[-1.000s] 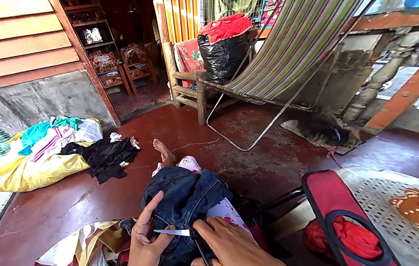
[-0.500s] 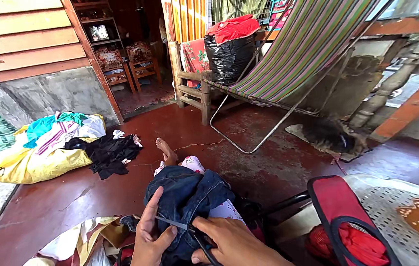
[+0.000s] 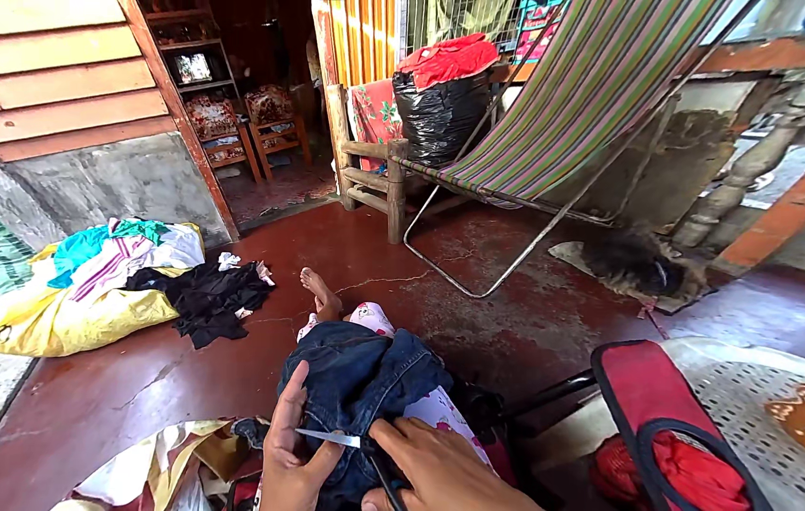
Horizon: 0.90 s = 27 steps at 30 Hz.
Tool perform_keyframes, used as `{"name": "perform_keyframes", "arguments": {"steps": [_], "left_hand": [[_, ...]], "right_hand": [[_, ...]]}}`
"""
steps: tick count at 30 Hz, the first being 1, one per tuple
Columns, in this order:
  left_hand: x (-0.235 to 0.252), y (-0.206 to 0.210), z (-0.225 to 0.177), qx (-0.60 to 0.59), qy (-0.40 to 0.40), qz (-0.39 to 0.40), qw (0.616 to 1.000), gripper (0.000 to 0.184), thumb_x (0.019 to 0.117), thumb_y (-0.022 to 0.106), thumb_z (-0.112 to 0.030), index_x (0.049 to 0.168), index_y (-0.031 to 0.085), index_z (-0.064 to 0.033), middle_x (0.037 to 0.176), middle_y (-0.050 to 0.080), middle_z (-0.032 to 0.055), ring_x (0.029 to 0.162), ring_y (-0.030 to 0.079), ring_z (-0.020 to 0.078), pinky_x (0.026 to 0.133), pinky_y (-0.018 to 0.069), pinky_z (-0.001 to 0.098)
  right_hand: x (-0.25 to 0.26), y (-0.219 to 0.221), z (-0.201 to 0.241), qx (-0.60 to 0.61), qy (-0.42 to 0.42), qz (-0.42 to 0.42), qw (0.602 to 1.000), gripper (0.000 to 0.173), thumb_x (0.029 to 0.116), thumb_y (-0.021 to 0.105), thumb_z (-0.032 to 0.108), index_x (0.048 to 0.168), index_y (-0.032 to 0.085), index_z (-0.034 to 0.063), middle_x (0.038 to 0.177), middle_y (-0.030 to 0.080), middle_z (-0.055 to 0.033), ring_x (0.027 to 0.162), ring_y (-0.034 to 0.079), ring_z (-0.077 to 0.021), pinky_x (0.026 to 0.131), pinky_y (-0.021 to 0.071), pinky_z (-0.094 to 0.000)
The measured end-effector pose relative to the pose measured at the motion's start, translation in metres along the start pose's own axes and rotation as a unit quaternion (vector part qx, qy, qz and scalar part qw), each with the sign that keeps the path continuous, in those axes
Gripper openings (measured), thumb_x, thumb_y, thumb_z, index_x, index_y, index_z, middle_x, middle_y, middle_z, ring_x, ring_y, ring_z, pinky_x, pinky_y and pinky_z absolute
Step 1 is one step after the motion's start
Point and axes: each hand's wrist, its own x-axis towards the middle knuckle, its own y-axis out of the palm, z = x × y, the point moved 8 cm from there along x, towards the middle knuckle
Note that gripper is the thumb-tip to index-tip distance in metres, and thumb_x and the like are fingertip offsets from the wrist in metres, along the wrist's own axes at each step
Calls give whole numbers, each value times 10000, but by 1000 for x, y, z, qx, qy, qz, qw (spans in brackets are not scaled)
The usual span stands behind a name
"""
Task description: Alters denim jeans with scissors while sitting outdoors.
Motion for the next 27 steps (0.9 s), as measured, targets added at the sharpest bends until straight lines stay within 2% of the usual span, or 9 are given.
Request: {"name": "perform_keyframes", "arguments": {"steps": [4,8,10,12,15,18,21,27], "left_hand": [[0,0,1,-19,2,-3,1000,976,769,789,70,1555,213,118,1430,541,246,1285,585,301,1092,502,414],[0,-1,3,-31,-9,-7,999,992,765,784,74,1570,205,96,1450,526,243,1300,573,303,1093,498,415],[-1,-2,5,-32,-15,-8,999,981,779,785,40,1571,208,93,1469,508,242,1315,559,308,1102,488,420],[-1,-6,7,-32,-26,-22,999,930,819,782,-31,1565,239,86,1404,561,239,1256,597,299,1064,513,423],[-1,-12,12,-33,-50,-59,996,865,812,749,-11,1545,299,86,1153,662,208,1006,677,243,896,580,377],[-3,-14,13,-32,-67,-85,994,933,788,724,43,1579,228,53,1034,677,196,870,690,229,801,604,366],[-2,-15,11,-52,-79,-100,990,1006,781,718,73,1609,151,9,951,671,186,786,684,218,765,609,373],[-3,-16,8,-81,-73,-124,986,951,812,671,105,1608,160,3,930,680,188,786,698,217,785,613,384]], "right_hand": [[-1,1,-1,-3,-3,-13,1000,626,945,601,629,1226,593,70,960,662,-200,910,674,-409,723,536,-586],[-2,3,-3,7,-17,-32,999,552,964,605,579,1176,613,70,830,672,-175,789,689,-388,667,533,-580],[-4,7,-5,37,-21,-24,999,555,967,599,582,1155,619,60,780,657,-177,762,681,-389,661,526,-587],[-4,11,-8,79,-19,-21,996,567,958,606,598,1140,627,62,752,643,-170,738,669,-376,654,520,-584],[0,14,-14,142,-17,-6,990,577,934,646,600,1152,622,67,780,647,-148,743,663,-336,665,527,-561],[7,13,-18,212,-25,28,977,611,899,695,607,1196,590,83,805,642,-98,726,642,-258,667,535,-495],[14,11,-18,228,-33,56,972,624,882,700,632,1185,581,99,812,625,-65,718,623,-212,655,528,-453],[21,3,-12,154,-13,56,986,666,864,668,696,1206,594,128,863,659,-80,797,664,-264,702,538,-532]]}}
